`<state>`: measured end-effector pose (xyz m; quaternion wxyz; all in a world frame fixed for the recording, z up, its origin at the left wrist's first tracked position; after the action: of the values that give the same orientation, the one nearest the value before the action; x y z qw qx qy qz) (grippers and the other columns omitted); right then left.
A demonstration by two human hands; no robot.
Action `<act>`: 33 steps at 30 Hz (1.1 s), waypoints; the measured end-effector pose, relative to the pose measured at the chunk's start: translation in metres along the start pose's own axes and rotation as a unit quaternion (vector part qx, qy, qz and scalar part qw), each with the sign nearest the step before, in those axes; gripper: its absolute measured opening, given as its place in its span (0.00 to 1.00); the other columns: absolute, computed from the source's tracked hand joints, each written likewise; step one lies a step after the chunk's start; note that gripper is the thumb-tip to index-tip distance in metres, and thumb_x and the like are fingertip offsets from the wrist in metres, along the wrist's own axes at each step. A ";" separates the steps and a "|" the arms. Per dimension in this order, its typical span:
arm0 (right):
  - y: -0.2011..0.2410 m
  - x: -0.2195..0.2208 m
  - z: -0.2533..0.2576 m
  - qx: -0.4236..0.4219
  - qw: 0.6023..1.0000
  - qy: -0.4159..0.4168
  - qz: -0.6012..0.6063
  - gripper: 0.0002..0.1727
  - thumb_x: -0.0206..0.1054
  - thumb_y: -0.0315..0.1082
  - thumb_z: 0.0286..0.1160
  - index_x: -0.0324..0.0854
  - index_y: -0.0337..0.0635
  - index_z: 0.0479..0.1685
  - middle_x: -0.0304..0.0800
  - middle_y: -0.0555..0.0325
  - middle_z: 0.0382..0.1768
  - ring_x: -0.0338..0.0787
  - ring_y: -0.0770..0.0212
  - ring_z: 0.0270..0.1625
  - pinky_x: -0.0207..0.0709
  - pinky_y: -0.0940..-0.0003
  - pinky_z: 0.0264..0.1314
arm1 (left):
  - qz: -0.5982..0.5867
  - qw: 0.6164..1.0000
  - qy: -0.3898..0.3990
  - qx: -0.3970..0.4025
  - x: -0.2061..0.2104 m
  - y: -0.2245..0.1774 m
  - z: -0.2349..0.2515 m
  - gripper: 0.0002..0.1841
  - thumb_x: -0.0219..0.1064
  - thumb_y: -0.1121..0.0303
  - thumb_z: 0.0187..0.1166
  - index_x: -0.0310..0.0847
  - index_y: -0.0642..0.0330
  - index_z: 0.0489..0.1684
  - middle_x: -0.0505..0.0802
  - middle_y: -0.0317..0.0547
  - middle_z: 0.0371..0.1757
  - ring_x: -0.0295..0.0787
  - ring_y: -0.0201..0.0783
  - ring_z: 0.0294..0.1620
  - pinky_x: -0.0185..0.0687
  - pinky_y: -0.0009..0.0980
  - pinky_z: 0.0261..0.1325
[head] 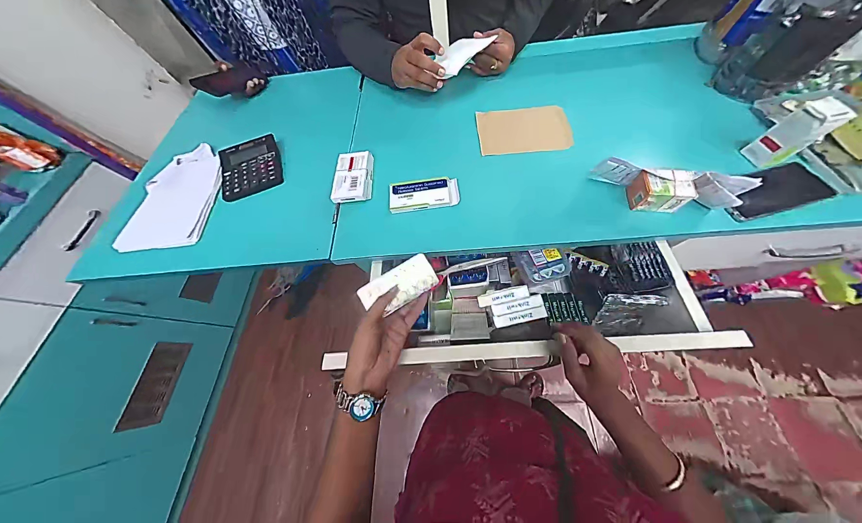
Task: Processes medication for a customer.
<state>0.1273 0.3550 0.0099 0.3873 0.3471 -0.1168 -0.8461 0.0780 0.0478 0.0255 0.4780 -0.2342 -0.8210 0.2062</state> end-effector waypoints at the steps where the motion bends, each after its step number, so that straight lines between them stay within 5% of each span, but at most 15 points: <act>1: 0.005 0.002 -0.004 0.003 0.999 -0.021 -0.045 0.18 0.55 0.44 0.89 0.85 0.42 0.40 0.93 0.52 0.32 0.91 0.64 0.34 0.82 0.75 0.39 | 0.006 1.000 0.007 -0.012 -0.001 -0.003 -0.002 0.13 0.45 0.74 0.92 0.67 0.68 0.65 0.93 0.60 0.54 0.97 0.50 0.49 0.94 0.38 0.56; 5: 0.031 -0.003 -0.018 0.117 0.988 0.002 -0.104 0.20 0.59 0.41 0.83 0.90 0.33 0.37 0.93 0.46 0.28 0.93 0.58 0.29 0.84 0.64 0.33 | 0.008 0.999 0.037 0.035 -0.024 -0.033 -0.006 0.11 0.49 0.83 0.85 0.74 0.66 0.56 0.95 0.54 0.49 0.98 0.45 0.47 0.94 0.35 0.57; 8: 0.039 -0.002 -0.007 0.208 0.977 0.053 -0.015 0.19 0.60 0.37 0.84 0.87 0.26 0.42 0.90 0.50 0.26 0.87 0.70 0.25 0.82 0.75 0.32 | 0.035 0.996 0.030 0.078 -0.046 -0.056 -0.001 0.10 0.50 0.82 0.86 0.71 0.62 0.57 0.95 0.47 0.46 0.97 0.36 0.43 0.94 0.29 0.51; 9: 0.046 0.007 0.003 0.207 0.974 0.097 0.003 0.19 0.60 0.37 0.83 0.88 0.27 0.44 0.92 0.49 0.28 0.89 0.67 0.27 0.84 0.71 0.33 | 0.034 0.996 0.026 0.081 -0.053 -0.060 0.001 0.10 0.49 0.80 0.87 0.72 0.62 0.57 0.95 0.48 0.45 0.96 0.35 0.41 0.94 0.27 0.47; 13: 0.091 0.101 0.043 0.086 0.936 0.341 0.024 0.14 0.64 0.33 0.82 0.91 0.33 0.51 0.95 0.43 0.50 0.96 0.45 0.52 0.89 0.49 0.54 | 0.035 0.997 -0.041 0.059 -0.064 -0.063 -0.006 0.09 0.48 0.72 0.89 0.76 0.57 0.49 0.93 0.42 0.37 0.91 0.30 0.34 0.88 0.24 0.38; 16: 0.115 0.171 0.049 0.007 0.860 0.509 -0.037 0.17 0.57 0.25 0.83 0.84 0.30 0.65 0.87 0.35 0.64 0.87 0.36 0.68 0.83 0.45 0.65 | 0.014 0.999 -0.028 0.040 -0.065 -0.062 -0.016 0.13 0.43 0.65 0.91 0.75 0.55 0.49 0.92 0.40 0.36 0.90 0.28 0.32 0.86 0.22 0.33; 19: 0.125 0.207 0.043 0.027 0.737 0.666 -0.114 0.22 0.54 0.17 0.81 0.72 0.25 0.74 0.76 0.28 0.72 0.79 0.30 0.73 0.77 0.39 0.68 | -0.026 0.999 -0.024 0.024 -0.073 -0.062 -0.020 0.19 0.38 0.60 0.91 0.76 0.51 0.39 0.87 0.34 0.25 0.85 0.26 0.23 0.82 0.21 0.28; 21: 0.133 0.205 0.042 0.003 0.741 0.661 -0.119 0.18 0.55 0.18 0.80 0.78 0.24 0.66 0.82 0.29 0.66 0.83 0.30 0.68 0.79 0.37 0.63 | -0.068 0.998 0.001 0.019 -0.081 -0.066 -0.023 0.20 0.37 0.61 0.91 0.78 0.53 0.42 0.92 0.39 0.30 0.92 0.31 0.29 0.90 0.26 0.36; 24: 0.150 0.174 0.053 -0.122 0.873 0.464 -0.090 0.06 0.66 0.23 0.71 0.88 0.30 0.37 0.92 0.41 0.41 0.95 0.42 0.45 0.88 0.50 0.36 | -0.128 0.989 0.059 0.043 -0.090 -0.083 -0.026 0.14 0.45 0.67 0.86 0.75 0.58 0.56 0.95 0.54 0.50 0.98 0.47 0.45 0.96 0.39 0.48; 26: 0.144 0.172 0.062 -0.076 0.848 0.513 -0.107 0.11 0.62 0.22 0.76 0.87 0.27 0.49 0.91 0.36 0.50 0.92 0.37 0.55 0.87 0.45 0.45 | -0.144 0.986 0.059 0.054 -0.092 -0.089 -0.024 0.14 0.44 0.69 0.86 0.73 0.59 0.58 0.94 0.58 0.54 0.98 0.52 0.49 0.97 0.42 0.49; 28: 0.127 0.198 0.058 -0.006 0.779 0.615 -0.123 0.17 0.56 0.21 0.82 0.80 0.25 0.64 0.82 0.30 0.65 0.82 0.31 0.70 0.82 0.38 0.58 | -0.100 0.992 0.053 0.051 -0.097 -0.093 -0.020 0.15 0.41 0.68 0.87 0.70 0.60 0.61 0.93 0.60 0.55 0.96 0.54 0.52 0.95 0.45 0.53; 31: 0.106 0.235 0.061 0.022 0.751 0.640 -0.163 0.21 0.53 0.19 0.82 0.73 0.26 0.73 0.74 0.30 0.74 0.77 0.30 0.75 0.80 0.38 0.61 | 0.017 0.997 0.059 0.054 -0.100 -0.096 -0.013 0.17 0.40 0.68 0.86 0.65 0.64 0.66 0.91 0.61 0.58 0.93 0.55 0.58 0.91 0.47 0.59; 33: 0.102 0.246 0.063 0.051 0.743 0.640 -0.186 0.21 0.53 0.16 0.81 0.70 0.25 0.73 0.74 0.29 0.73 0.77 0.29 0.74 0.80 0.37 0.61 | 0.098 0.992 0.028 0.076 -0.113 -0.099 -0.016 0.15 0.45 0.72 0.84 0.69 0.63 0.63 0.93 0.51 0.51 0.94 0.43 0.51 0.91 0.42 0.57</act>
<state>0.0301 0.1012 -0.0186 0.1872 0.8414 0.1822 -0.4731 0.1230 -0.0954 0.0109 0.4949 -0.2820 -0.7623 0.3072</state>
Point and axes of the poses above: each hand's wrist, its own z-axis towards the middle knuckle, its own x-axis out of the palm, y = z × x, the point moved 6 cm from there along z, towards the middle knuckle
